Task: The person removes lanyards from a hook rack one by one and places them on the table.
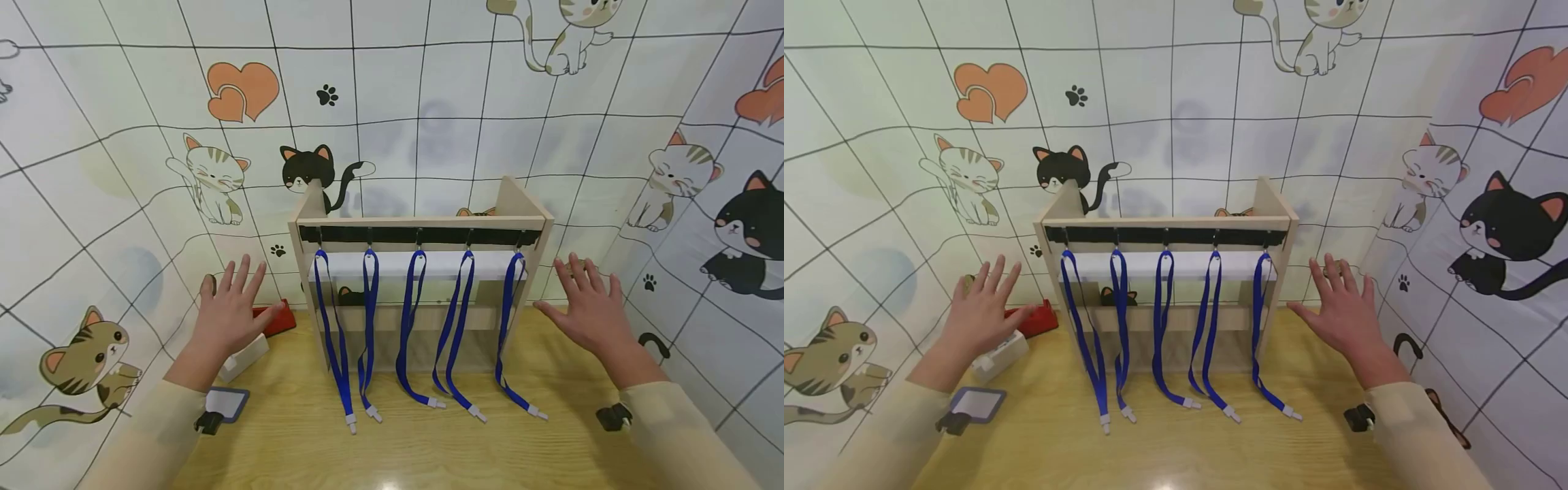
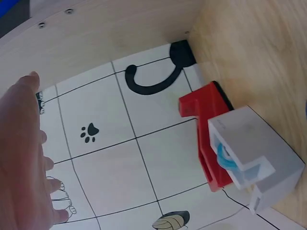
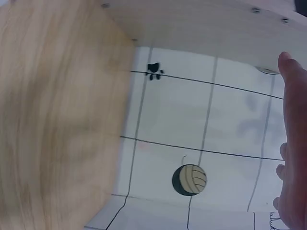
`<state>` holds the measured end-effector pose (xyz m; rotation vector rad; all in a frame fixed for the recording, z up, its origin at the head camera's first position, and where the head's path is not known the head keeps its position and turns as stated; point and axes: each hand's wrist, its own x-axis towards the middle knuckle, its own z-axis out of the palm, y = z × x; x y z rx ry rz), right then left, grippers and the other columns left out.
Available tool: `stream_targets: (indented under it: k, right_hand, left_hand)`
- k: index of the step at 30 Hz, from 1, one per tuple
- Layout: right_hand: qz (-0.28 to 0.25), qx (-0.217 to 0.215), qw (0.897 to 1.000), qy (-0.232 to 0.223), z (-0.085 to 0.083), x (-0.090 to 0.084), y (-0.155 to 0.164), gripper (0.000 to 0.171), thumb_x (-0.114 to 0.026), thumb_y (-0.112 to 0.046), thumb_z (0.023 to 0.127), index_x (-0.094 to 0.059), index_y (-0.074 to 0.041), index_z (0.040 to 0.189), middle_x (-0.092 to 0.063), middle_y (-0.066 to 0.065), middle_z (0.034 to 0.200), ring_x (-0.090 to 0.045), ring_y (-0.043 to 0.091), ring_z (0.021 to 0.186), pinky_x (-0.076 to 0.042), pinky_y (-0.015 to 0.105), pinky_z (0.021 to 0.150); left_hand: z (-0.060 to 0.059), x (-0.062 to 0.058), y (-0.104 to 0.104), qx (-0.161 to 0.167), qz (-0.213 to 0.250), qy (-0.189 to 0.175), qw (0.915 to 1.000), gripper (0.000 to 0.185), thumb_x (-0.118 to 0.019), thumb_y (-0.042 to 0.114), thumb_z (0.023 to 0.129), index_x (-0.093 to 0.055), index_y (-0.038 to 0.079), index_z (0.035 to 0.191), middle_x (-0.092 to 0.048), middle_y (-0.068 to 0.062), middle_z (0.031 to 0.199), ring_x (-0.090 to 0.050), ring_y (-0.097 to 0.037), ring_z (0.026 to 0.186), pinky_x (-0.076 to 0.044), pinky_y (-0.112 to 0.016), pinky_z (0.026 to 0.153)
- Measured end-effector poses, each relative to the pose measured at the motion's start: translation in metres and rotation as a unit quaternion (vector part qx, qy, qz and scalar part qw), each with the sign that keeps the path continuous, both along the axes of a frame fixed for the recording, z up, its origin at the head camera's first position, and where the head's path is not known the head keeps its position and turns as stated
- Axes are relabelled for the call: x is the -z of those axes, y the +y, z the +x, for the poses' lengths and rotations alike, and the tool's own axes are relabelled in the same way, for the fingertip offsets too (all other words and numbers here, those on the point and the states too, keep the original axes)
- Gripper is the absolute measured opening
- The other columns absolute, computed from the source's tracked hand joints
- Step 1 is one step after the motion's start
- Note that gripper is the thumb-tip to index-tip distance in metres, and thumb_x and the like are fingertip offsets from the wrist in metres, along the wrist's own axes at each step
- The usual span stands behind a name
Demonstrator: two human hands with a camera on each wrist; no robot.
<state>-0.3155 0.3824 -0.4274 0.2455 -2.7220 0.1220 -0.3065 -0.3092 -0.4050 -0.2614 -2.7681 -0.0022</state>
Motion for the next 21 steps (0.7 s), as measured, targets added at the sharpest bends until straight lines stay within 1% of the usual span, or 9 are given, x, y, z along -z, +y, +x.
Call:
stream_targets:
  k: [3,6,9,12,16,19,21]
  right_hand:
    - [-0.014,0.000,1.000,0.009,0.005,-0.005,-0.005,0.104,-0.055,-0.072,0.106,-0.007,-0.014,0.179,-0.001,0.019,0.185,-0.002,0.047,0.169,0.003,0.079,0.128]
    - [-0.028,-0.007,0.999,0.025,0.010,-0.009,-0.009,0.103,-0.055,-0.071,0.107,-0.007,-0.015,0.179,-0.003,0.019,0.185,-0.004,0.045,0.169,0.000,0.077,0.129]
    - [-0.047,-0.024,0.998,0.046,0.015,-0.012,-0.014,0.102,-0.058,-0.068,0.107,-0.008,-0.016,0.179,-0.007,0.018,0.185,-0.008,0.045,0.169,-0.004,0.075,0.130]
    - [-0.077,-0.050,0.993,0.075,0.020,-0.013,-0.021,0.101,-0.062,-0.065,0.106,-0.013,-0.017,0.179,-0.014,0.018,0.184,-0.018,0.048,0.166,-0.012,0.076,0.129]
    - [-0.142,-0.094,0.978,0.118,0.026,-0.016,-0.034,0.097,-0.071,-0.058,0.104,-0.025,-0.015,0.177,-0.032,0.023,0.177,-0.032,0.055,0.157,-0.023,0.080,0.124]
    - [-0.202,-0.119,0.963,0.135,0.033,-0.021,-0.046,0.093,-0.078,-0.046,0.102,-0.031,-0.015,0.176,-0.040,0.026,0.171,-0.039,0.058,0.150,-0.028,0.082,0.119]
    - [-0.237,-0.132,0.952,0.142,0.039,-0.024,-0.055,0.091,-0.082,-0.035,0.100,-0.034,-0.015,0.174,-0.043,0.026,0.168,-0.040,0.056,0.148,-0.031,0.080,0.119]
  left_hand:
    - [0.001,-0.006,0.003,0.012,0.009,0.017,0.9997,0.097,-0.056,0.068,0.106,-0.018,0.015,0.178,-0.004,-0.021,0.185,-0.011,-0.052,0.166,-0.007,-0.083,0.126]
    - [0.003,-0.012,0.006,0.029,0.026,0.027,0.9989,0.096,-0.057,0.065,0.107,-0.014,0.018,0.179,-0.003,-0.019,0.185,-0.010,-0.050,0.167,-0.007,-0.081,0.127]
    - [0.004,-0.017,0.010,0.042,0.044,0.034,0.9976,0.095,-0.056,0.064,0.108,-0.011,0.021,0.180,-0.003,-0.017,0.186,-0.009,-0.048,0.168,-0.008,-0.078,0.129]
    - [0.003,-0.022,0.015,0.050,0.060,0.049,0.9957,0.094,-0.054,0.064,0.108,-0.012,0.021,0.180,-0.006,-0.016,0.186,-0.011,-0.047,0.168,-0.011,-0.076,0.130]
    - [0.002,-0.030,0.020,0.067,0.082,0.081,0.9910,0.091,-0.057,0.061,0.108,-0.017,0.019,0.179,-0.012,-0.018,0.185,-0.018,-0.048,0.166,-0.018,-0.075,0.129]
    - [0.002,-0.036,0.024,0.087,0.103,0.104,0.9854,0.088,-0.058,0.057,0.109,-0.020,0.018,0.178,-0.017,-0.018,0.184,-0.024,-0.049,0.163,-0.023,-0.076,0.127]
    - [0.002,-0.040,0.027,0.100,0.121,0.113,0.9810,0.087,-0.058,0.057,0.109,-0.022,0.018,0.178,-0.018,-0.017,0.184,-0.025,-0.050,0.162,-0.024,-0.076,0.126]
